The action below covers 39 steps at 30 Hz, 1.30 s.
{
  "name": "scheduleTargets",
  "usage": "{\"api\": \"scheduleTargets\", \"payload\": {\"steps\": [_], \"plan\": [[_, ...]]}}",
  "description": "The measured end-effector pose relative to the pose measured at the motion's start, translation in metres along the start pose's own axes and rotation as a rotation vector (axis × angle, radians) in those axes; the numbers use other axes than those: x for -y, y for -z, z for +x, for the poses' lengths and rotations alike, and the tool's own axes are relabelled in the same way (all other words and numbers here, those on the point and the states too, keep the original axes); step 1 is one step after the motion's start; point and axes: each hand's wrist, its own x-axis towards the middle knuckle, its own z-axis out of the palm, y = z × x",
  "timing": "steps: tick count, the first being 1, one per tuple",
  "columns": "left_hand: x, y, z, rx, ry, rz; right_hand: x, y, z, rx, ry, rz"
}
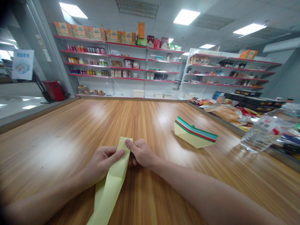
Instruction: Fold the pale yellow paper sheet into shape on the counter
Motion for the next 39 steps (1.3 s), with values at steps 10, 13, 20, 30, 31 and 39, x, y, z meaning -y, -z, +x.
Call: {"api": "scheduleTargets", "payload": {"steps": [10, 13, 20, 30, 31, 39], "plan": [[-0.0009, -0.0005, -0.0003, -0.065, -0.009, 0.025, 0.0019, 0.0040, -0.0035, 0.184, 0.011, 0.090], [-0.0014, -0.0008, -0.0008, -0.087, 0.002, 0.051, 0.0011, 0.0063, -0.0048, 0.236, 0.019, 0.106], [0.0023, 0.0007, 0.0006, -0.191, 0.027, 0.116, -0.0020, 0.0079, -0.0045, 0.286, 0.002, 0.070], [0.0022, -0.0003, -0.0002, -0.096, 0.008, 0.054, -0.0016, 0.0062, -0.0049, 0.270, -0.013, 0.119], [0.0015, -0.0003, -0.0002, -0.092, -0.006, 0.046, -0.0012, 0.0058, -0.0048, 0.245, 0.003, 0.133], [0.0053, 0.0017, 0.0009, -0.150, -0.019, 0.108, -0.0008, 0.0037, -0.0043, 0.138, 0.100, -0.002]]}}
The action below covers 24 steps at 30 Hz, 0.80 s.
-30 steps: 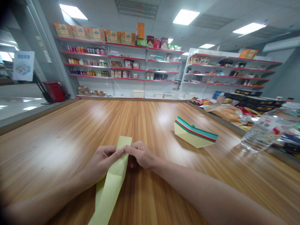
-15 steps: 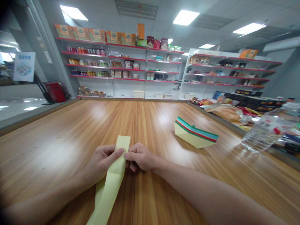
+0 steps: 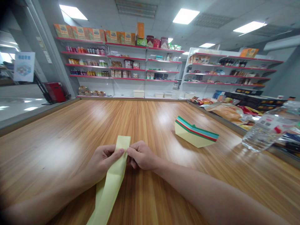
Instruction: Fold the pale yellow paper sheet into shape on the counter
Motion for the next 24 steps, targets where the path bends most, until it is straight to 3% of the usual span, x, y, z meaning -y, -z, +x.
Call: {"api": "scheduleTargets", "payload": {"steps": [9, 24], "plan": [[0.0018, -0.0011, -0.0012, -0.075, 0.020, 0.039, 0.0044, 0.0002, -0.0014, 0.068, -0.050, -0.049], [0.0046, -0.0002, -0.0024, -0.031, 0.045, -0.044, 0.0059, 0.0014, -0.0045, 0.108, -0.098, 0.005]]}}
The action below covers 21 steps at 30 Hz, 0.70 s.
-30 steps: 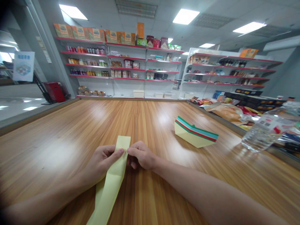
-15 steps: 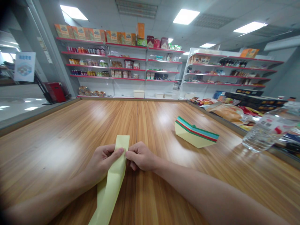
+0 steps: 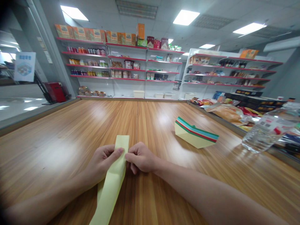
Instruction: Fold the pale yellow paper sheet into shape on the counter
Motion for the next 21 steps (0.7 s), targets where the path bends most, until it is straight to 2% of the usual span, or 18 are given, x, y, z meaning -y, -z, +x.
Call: {"api": "scheduleTargets", "payload": {"steps": [3, 8, 14, 21], "plan": [[-0.0005, -0.0010, 0.0005, 0.024, 0.000, -0.043, 0.0003, 0.0013, -0.0004, 0.034, 0.001, 0.043], [-0.0015, -0.0018, 0.0009, -0.016, 0.000, -0.029, -0.0024, 0.0039, -0.0026, 0.145, 0.019, 0.067], [-0.0004, -0.0009, 0.0003, 0.015, 0.001, -0.057, -0.0005, -0.0006, -0.0014, 0.053, 0.024, 0.034], [0.0010, -0.0017, 0.0025, 0.007, 0.004, -0.082, 0.0017, -0.0017, -0.0011, 0.040, -0.016, -0.001]]}}
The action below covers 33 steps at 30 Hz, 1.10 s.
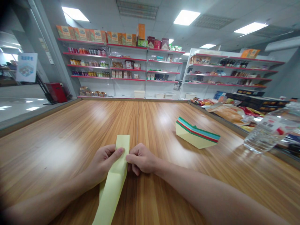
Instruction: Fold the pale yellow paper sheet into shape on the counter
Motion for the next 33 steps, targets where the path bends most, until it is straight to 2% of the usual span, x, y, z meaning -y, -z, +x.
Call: {"api": "scheduleTargets", "payload": {"steps": [3, 6, 9, 14, 19, 26, 33], "plan": [[-0.0025, -0.0003, -0.0006, 0.000, -0.012, 0.026, -0.0031, -0.0007, 0.0004, -0.027, 0.050, 0.023], [-0.0033, 0.0002, -0.0007, 0.012, -0.029, 0.055, -0.0021, -0.0023, 0.0014, -0.126, 0.116, -0.053], [-0.0018, 0.0010, -0.0005, 0.019, -0.031, 0.080, 0.0011, -0.0028, 0.0021, -0.180, 0.121, -0.058], [-0.0013, 0.0009, -0.0004, 0.044, -0.023, 0.057, 0.0009, -0.0010, 0.0023, -0.112, 0.098, -0.024], [-0.0031, 0.0007, -0.0012, 0.083, -0.032, 0.036, 0.0002, -0.0015, 0.0032, -0.143, 0.039, 0.102], [-0.0046, -0.0002, -0.0023, 0.015, -0.026, 0.032, 0.0002, 0.0020, 0.0036, -0.033, 0.057, 0.056], [-0.0097, -0.0007, -0.0033, 0.152, -0.031, 0.014, 0.0028, 0.0023, 0.0021, -0.055, 0.014, 0.115]]}}
